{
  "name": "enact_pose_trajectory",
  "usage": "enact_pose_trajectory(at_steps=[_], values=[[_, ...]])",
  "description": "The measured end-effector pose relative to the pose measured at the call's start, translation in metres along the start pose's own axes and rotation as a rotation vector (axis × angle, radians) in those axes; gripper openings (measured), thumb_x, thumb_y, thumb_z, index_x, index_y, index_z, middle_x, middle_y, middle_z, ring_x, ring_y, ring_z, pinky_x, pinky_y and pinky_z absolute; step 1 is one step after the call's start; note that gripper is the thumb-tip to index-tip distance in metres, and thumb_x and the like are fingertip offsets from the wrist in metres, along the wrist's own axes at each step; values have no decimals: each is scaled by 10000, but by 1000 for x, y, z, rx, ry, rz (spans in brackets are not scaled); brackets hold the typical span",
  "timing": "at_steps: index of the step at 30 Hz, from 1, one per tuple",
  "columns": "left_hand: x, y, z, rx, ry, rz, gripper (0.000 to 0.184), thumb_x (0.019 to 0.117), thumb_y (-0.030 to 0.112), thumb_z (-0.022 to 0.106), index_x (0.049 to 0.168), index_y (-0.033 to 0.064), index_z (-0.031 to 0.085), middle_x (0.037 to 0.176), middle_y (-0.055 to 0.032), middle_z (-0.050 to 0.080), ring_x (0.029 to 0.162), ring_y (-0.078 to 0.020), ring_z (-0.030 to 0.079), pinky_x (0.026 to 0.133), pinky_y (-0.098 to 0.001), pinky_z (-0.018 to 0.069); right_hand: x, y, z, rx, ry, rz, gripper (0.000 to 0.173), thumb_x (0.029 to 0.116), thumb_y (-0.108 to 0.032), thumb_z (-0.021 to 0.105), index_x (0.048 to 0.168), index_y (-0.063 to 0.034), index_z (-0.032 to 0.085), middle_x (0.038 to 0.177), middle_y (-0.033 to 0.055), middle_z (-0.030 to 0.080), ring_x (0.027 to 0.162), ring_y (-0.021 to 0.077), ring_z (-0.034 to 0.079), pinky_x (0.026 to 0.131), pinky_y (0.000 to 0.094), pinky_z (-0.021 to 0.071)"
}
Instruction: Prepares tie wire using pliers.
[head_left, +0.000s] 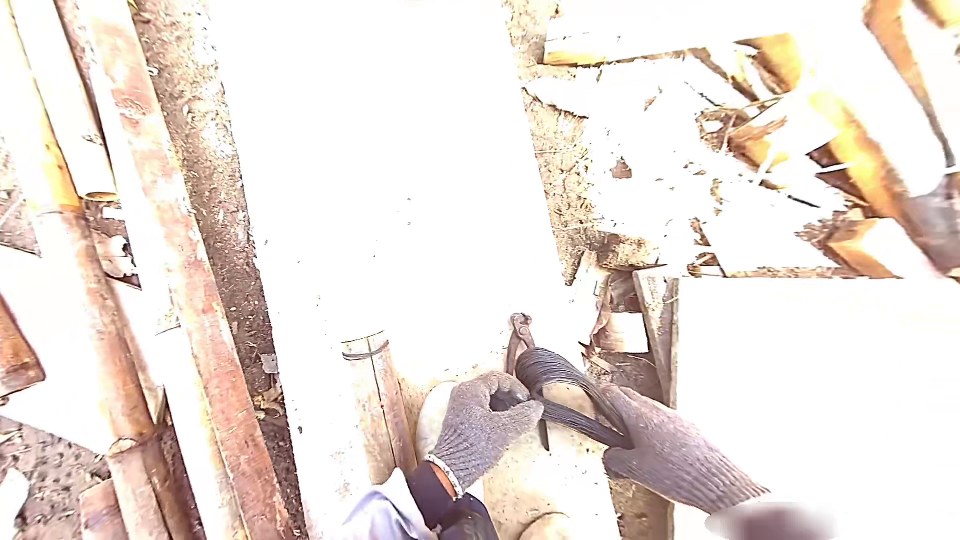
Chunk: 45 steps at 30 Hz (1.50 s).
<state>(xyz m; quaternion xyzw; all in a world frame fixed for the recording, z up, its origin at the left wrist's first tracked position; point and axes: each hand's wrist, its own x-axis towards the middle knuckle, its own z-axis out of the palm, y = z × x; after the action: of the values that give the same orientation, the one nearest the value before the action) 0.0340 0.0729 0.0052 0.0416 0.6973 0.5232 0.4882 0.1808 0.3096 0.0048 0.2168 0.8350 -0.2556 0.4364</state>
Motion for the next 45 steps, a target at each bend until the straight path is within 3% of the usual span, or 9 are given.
enact_pose_trajectory(at_steps=[6, 9, 19, 33, 41, 45], values=[[-2, -1, -6, 58, -37, -37, 147, 860, 299, 787, 896, 162, 753, 807, 61, 715, 700, -58, 666, 658, -256, 575, -3, -9, -8, -16, -83, 17, 627, 677, -401, 834, 1213, -155, 622, 1147, 94, 658, 1064, 314, 649, 870, 588, 545], [0, -10, -10, 3, -75, 3, 135, 872, 292, 784, 874, 159, 759, 841, 48, 722, 730, -69, 668, 680, -257, 572, -3, -10, -9, -20, -93, 16, 570, 676, -402, 810, 1165, -176, 622, 1082, 70, 657, 1003, 284, 655, 814, 564, 557], [7, -13, -23, -125, -235, 25, 149, 873, 265, 803, 851, 125, 757, 826, 14, 706, 767, -85, 647, 717, -271, 541, -4, -12, -11, -4, -126, -3, 590, 666, -409, 829, 1177, -201, 619, 1050, 40, 656, 983, 254, 651, 813, 545, 554], [0, -15, -17, -56, -184, 20, 153, 892, 306, 794, 904, 153, 807, 910, 20, 764, 858, -92, 708, 794, -290, 590, -6, -9, -14, -43, -144, 40, 599, 690, -393, 842, 1209, -189, 623, 1104, 55, 660, 1032, 271, 648, 841, 539, 551], [-1, -17, -20, -131, -233, 1, 137, 900, 254, 778, 893, 118, 774, 848, 6, 728, 768, -94, 674, 711, -270, 567, -12, -11, -18, 10, -192, 40, 582, 704, -402, 834, 1203, -189, 622, 1077, 67, 668, 1012, 282, 651, 842, 569, 537], [-1, -20, -21, -234, -239, -33, 115, 897, 212, 769, 885, 99, 749, 829, 2, 697, 748, -88, 637, 693, -252, 533, -14, -10, -15, 30, -199, 48, 564, 693, -414, 823, 1171, -207, 608, 989, 57, 659, 910, 276, 651, 762, 575, 537]])
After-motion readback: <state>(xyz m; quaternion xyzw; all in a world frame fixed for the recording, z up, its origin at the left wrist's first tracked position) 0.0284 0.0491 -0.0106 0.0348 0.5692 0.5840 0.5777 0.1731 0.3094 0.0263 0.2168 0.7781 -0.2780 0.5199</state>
